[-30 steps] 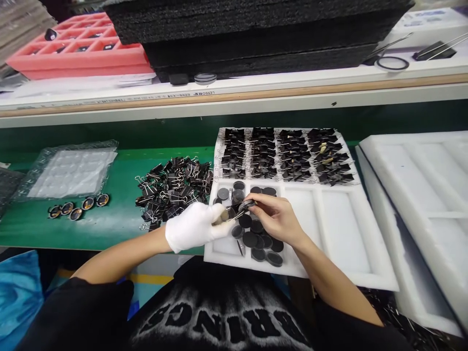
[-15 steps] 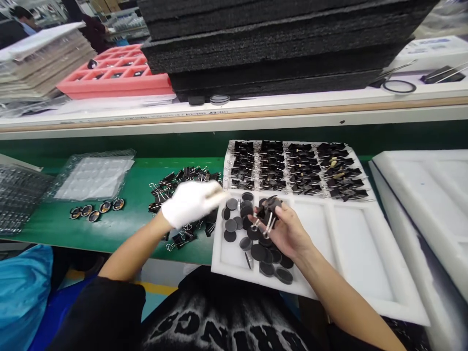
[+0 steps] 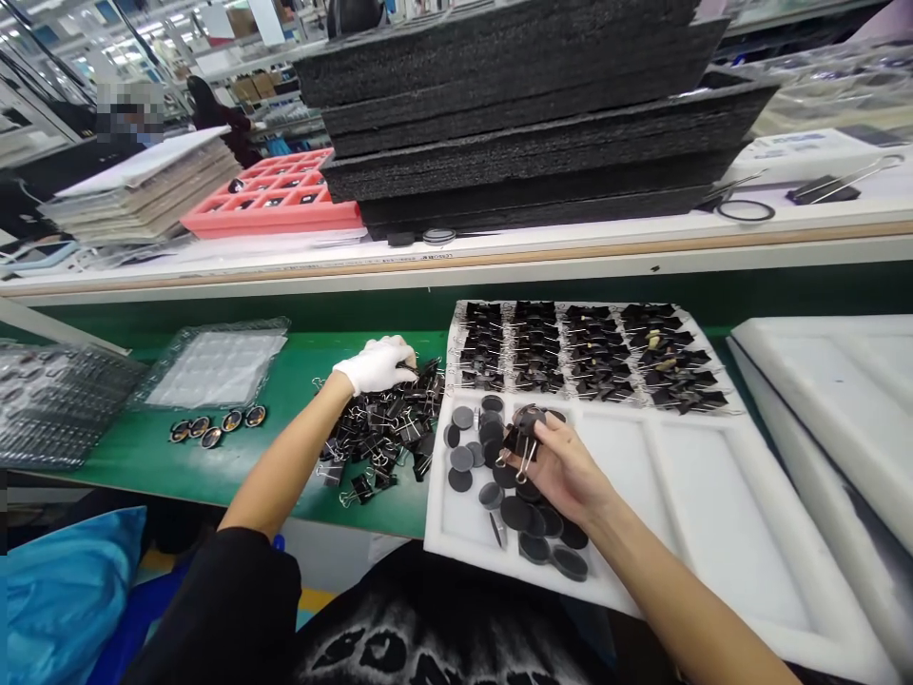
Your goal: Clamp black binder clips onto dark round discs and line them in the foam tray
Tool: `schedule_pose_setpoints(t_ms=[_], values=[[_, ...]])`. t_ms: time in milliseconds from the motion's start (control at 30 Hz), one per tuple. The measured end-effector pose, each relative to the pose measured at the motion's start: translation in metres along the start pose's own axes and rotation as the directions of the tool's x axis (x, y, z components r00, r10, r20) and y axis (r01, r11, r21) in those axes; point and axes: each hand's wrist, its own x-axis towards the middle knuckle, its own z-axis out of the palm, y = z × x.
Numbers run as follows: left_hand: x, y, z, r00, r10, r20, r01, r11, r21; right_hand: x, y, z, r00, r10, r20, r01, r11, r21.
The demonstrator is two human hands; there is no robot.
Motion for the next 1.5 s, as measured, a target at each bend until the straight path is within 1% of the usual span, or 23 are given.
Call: schedule_pose_setpoints(t_ms=[100,167,233,267,300,367,433,500,567,633,667,767,833,867,933,1000,1033,1100,1200,1267,1333,1400,1500], values=[[-0.014,0.001,-0.011,0.996,0.013,-0.088,-0.021,0.996,-0.09,0.001,0.001,-0.003,1.0,-0.024,0.012,0.025,0.998,-0.06],[-0.026,0.008,-0.02,0.985,-0.045,-0.164,0.004,0.971,-0.238,0.001,0.003,-0.005,0.999,-0.03,0.027,0.033,0.991,-0.13],[-0.038,0.027,-0.024,0.973,-0.114,-0.203,0.025,0.918,-0.395,0.0,0.005,-0.004,0.996,-0.073,0.058,0.085,0.965,-0.249],[-0.045,0.04,-0.024,0.971,-0.118,-0.207,0.014,0.896,-0.445,-0.001,0.005,-0.003,0.99,-0.107,0.096,0.133,0.936,-0.326],[-0.05,0.056,-0.021,0.976,-0.088,-0.201,-0.017,0.884,-0.467,-0.003,0.007,-0.001,0.979,-0.137,0.15,0.187,0.895,-0.404],[-0.059,0.088,-0.01,0.981,0.033,-0.192,-0.123,0.868,-0.482,-0.006,0.009,0.003,0.952,-0.151,0.267,0.273,0.812,-0.516],[-0.064,0.117,0.007,0.977,0.127,-0.174,-0.197,0.851,-0.486,-0.009,0.011,0.007,0.937,-0.122,0.326,0.293,0.782,-0.55],[-0.063,0.136,0.023,0.975,0.1,-0.197,-0.187,0.848,-0.495,-0.011,0.012,0.009,0.94,-0.109,0.325,0.28,0.79,-0.545],[-0.06,0.145,0.036,0.969,-0.012,-0.248,-0.126,0.837,-0.532,-0.012,0.012,0.01,0.944,-0.095,0.317,0.263,0.795,-0.546],[-0.057,0.148,0.043,0.952,-0.115,-0.283,-0.077,0.806,-0.587,-0.011,0.01,0.009,0.945,-0.07,0.319,0.244,0.802,-0.546],[-0.056,0.149,0.045,0.946,-0.143,-0.292,-0.071,0.785,-0.615,-0.011,0.009,0.008,0.943,-0.061,0.326,0.238,0.81,-0.536],[-0.057,0.151,0.047,0.929,-0.17,-0.328,-0.114,0.712,-0.693,-0.01,0.008,0.006,0.935,-0.059,0.349,0.23,0.851,-0.472],[-0.061,0.152,0.047,0.924,-0.152,-0.351,-0.154,0.694,-0.704,-0.011,0.007,0.005,0.94,-0.087,0.329,0.229,0.876,-0.424],[-0.063,0.153,0.047,0.928,-0.14,-0.344,-0.149,0.709,-0.689,-0.011,0.007,0.004,0.945,-0.109,0.309,0.234,0.885,-0.403],[-0.067,0.153,0.046,0.95,-0.13,-0.285,-0.084,0.77,-0.632,-0.011,0.006,0.003,0.95,-0.149,0.274,0.25,0.889,-0.385],[-0.071,0.154,0.047,0.963,-0.147,-0.226,-0.012,0.815,-0.58,-0.011,0.007,0.002,0.949,-0.17,0.265,0.267,0.88,-0.393],[-0.072,0.154,0.049,0.963,-0.156,-0.219,0.006,0.826,-0.564,-0.01,0.007,0.002,0.948,-0.172,0.266,0.272,0.874,-0.402],[-0.074,0.155,0.053,0.956,-0.18,-0.233,0.015,0.821,-0.571,-0.009,0.01,0.001,0.947,-0.18,0.265,0.28,0.868,-0.411],[-0.075,0.157,0.06,0.951,-0.232,-0.206,0.045,0.76,-0.648,-0.007,0.013,0.002,0.947,-0.206,0.247,0.297,0.854,-0.427],[-0.076,0.156,0.063,0.959,-0.226,-0.172,0.042,0.713,-0.699,-0.008,0.012,0.002,0.949,-0.211,0.235,0.301,0.832,-0.467],[-0.078,0.152,0.062,0.968,-0.198,-0.153,0.027,0.691,-0.722,-0.009,0.007,0.003,0.947,-0.209,0.244,0.31,0.8,-0.514],[-0.08,0.146,0.058,0.977,-0.171,-0.123,0.031,0.695,-0.718,-0.011,-0.001,0.003,0.939,-0.233,0.254,0.338,0.762,-0.552],[-0.085,0.134,0.046,0.993,-0.098,-0.067,0.032,0.764,-0.644,-0.011,-0.016,-0.001,0.943,-0.229,0.241,0.331,0.709,-0.623]])
